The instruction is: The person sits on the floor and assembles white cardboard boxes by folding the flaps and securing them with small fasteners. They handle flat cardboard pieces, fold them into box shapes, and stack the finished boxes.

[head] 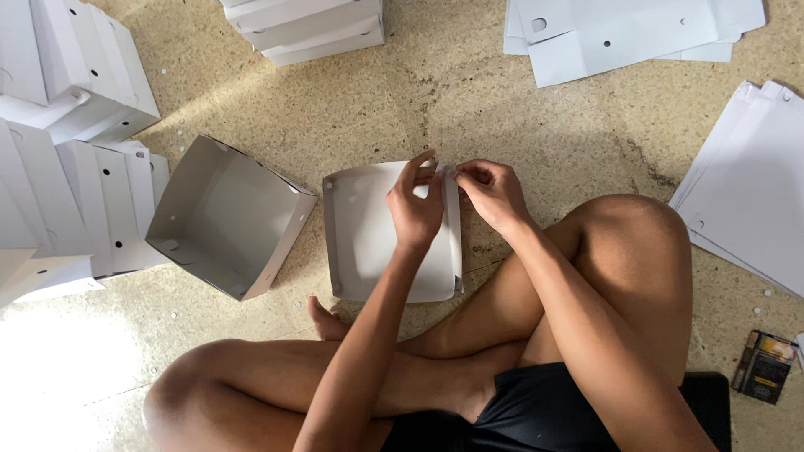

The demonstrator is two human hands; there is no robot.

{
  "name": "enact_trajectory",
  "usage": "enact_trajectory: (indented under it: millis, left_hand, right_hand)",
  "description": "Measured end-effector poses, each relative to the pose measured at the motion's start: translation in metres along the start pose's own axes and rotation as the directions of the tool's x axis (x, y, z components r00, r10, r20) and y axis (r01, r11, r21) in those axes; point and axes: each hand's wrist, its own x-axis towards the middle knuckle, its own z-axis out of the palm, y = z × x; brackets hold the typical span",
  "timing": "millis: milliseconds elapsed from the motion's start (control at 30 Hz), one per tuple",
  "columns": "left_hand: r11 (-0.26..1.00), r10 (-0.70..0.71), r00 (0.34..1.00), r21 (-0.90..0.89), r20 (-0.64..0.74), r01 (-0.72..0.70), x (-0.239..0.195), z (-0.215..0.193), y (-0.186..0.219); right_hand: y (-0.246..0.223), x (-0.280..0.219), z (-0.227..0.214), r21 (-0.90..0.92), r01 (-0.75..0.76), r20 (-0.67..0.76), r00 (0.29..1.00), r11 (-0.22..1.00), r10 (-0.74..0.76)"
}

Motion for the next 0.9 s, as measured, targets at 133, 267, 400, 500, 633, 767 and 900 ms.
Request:
enact_trajectory:
  millis: [133,267,400,500,633,767,900]
  left_hand:
    - [0.966,-0.247,0.966,-0.097,-0.079,0.239,-0.018,-0.006,0.010]
    - [0.925,-0.356,0.928,-0.187,-0.114,0.331,-0.024,-0.014,0.010]
    - [0.944,-0.308,0.946,-0.161,-0.104,0.289,-0.033,-0.013,0.008]
    - [0.931,-0.342,0.932,-0.177,-0.125,0.318,-0.035,-0.008,0.008]
    - [0.898,-0.428,0.888,-0.188,-0.168,0.397,-0.037,-0.005,0.014]
    - [0.909,-0.416,0.892,-0.093,-0.176,0.406,-0.037,0.000,0.010]
    - [0.905,-0.424,0.895,-0.045,-0.139,0.422,-0.036,-0.005,0.010]
  right_hand:
    - [-0.007,-0.007,0.005,0.019,-0.001,0.058,0.998,1.000,0.000]
    - [-0.013,-0.014,0.009,0.004,-0.014,0.119,0.993,1.000,0.013]
    - [0.002,-0.011,0.009,-0.100,0.083,0.106,0.992,0.991,-0.073]
    - [-0.002,-0.014,0.009,-0.120,0.076,0.108,0.992,0.990,-0.063]
    - [-0.011,-0.020,0.009,-0.115,0.059,0.103,0.994,0.992,-0.047]
    - [-0.011,-0.017,0.008,-0.116,0.089,0.109,0.991,0.989,-0.077]
    - [-0.022,-0.023,0.004,-0.116,0.096,0.098,0.992,0.989,-0.085]
